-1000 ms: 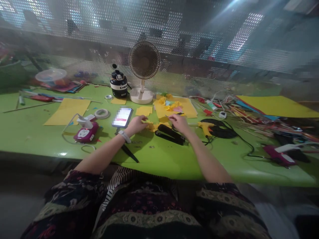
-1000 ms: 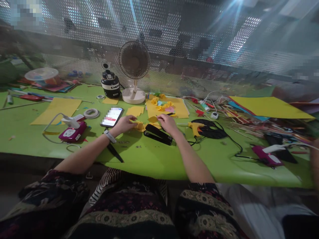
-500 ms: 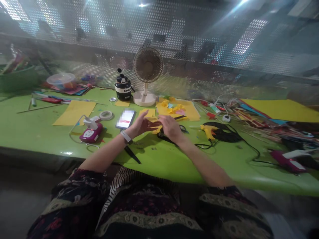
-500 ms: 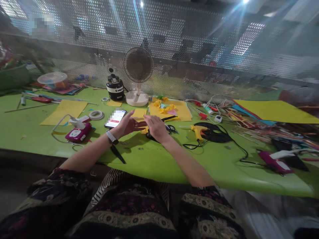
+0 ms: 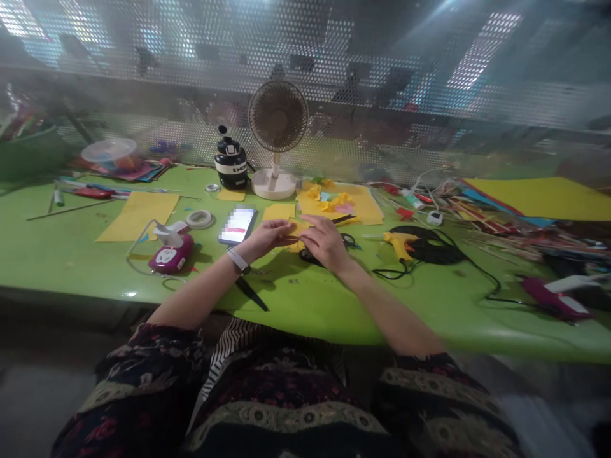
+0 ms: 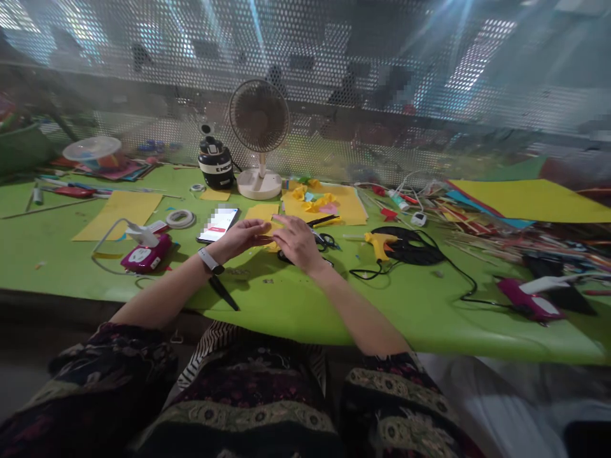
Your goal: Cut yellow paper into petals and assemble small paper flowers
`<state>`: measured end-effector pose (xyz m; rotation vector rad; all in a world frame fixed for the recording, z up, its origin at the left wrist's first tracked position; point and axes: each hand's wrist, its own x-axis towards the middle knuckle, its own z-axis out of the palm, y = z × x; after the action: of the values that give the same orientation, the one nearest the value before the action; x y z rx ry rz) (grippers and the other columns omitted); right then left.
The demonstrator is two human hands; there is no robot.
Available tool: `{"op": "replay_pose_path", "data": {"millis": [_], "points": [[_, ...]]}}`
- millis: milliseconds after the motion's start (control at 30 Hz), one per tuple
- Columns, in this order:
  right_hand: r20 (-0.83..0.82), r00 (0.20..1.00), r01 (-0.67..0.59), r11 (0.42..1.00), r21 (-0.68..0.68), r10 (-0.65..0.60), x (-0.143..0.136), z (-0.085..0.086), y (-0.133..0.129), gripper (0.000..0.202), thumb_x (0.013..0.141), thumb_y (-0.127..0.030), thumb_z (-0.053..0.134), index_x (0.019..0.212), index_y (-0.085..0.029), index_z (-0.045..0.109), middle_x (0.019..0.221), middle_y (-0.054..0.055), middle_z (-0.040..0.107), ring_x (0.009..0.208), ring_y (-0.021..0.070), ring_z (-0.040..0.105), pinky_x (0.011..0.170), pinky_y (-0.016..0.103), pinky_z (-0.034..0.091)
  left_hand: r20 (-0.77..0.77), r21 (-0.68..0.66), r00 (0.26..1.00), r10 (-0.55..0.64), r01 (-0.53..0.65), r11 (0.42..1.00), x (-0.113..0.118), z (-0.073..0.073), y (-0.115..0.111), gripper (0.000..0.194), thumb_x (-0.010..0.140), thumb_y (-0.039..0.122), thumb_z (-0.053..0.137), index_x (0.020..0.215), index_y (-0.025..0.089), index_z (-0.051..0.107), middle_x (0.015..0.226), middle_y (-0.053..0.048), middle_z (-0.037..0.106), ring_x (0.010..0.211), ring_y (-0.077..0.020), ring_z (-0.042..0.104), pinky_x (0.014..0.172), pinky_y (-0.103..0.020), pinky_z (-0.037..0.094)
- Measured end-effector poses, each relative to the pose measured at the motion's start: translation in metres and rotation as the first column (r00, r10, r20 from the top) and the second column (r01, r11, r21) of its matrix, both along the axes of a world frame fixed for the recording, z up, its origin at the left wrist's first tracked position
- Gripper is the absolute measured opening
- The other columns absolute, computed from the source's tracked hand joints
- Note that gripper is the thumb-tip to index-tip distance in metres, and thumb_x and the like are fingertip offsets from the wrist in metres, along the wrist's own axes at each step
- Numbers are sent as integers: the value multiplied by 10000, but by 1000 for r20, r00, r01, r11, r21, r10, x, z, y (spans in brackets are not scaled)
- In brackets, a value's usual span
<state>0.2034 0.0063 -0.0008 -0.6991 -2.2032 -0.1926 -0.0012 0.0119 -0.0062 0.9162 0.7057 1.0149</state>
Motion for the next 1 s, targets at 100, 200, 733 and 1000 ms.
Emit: {"op": "replay_pose_path", "data": {"millis": [100, 200, 733, 1000], "points": [[-196, 980, 19, 993, -118, -42, -4, -3, 0, 176, 978, -336, 570, 883, -223, 666, 1145, 112, 721, 1083, 254, 657, 974, 444, 513, 2, -5, 1000, -27, 27, 1000, 2, -1, -2, 85, 864, 182, 730, 844, 110, 692, 847, -64, 752, 796, -146, 739, 923, -348, 578], [-317, 943, 15, 966, -259, -100, -6, -4, -1, 172, 954, -343, 581, 847, -219, 633, 1042, 103, 734, 957, 235, 693, 898, 400, 543, 9, -6, 999, -51, 51, 999, 3, 0, -3, 61, 898, 169, 669, 887, 116, 697, 911, -104, 773, 870, -189, 753, 954, -391, 565], [-301, 939, 30, 912, -410, -166, -11, 5, -10, 205, 908, -394, 562, 806, -224, 612, 802, 39, 728, 766, 202, 687, 766, 325, 518, -96, 129, 995, -6, 19, 992, -3, 4, -14, 385, 634, 324, 916, 872, 104, 709, 887, -76, 778, 841, -167, 742, 922, -368, 564], [-263, 952, 29, 901, -432, -157, -14, 3, -12, 158, 899, -362, 578, 819, -231, 611, 815, 41, 733, 771, 211, 687, 759, 346, 530, -74, 109, 992, 98, -90, 990, 0, -9, -19, 415, 583, 345, 935, 766, 114, 642, 830, -60, 770, 829, -181, 749, 892, -367, 570]]}}
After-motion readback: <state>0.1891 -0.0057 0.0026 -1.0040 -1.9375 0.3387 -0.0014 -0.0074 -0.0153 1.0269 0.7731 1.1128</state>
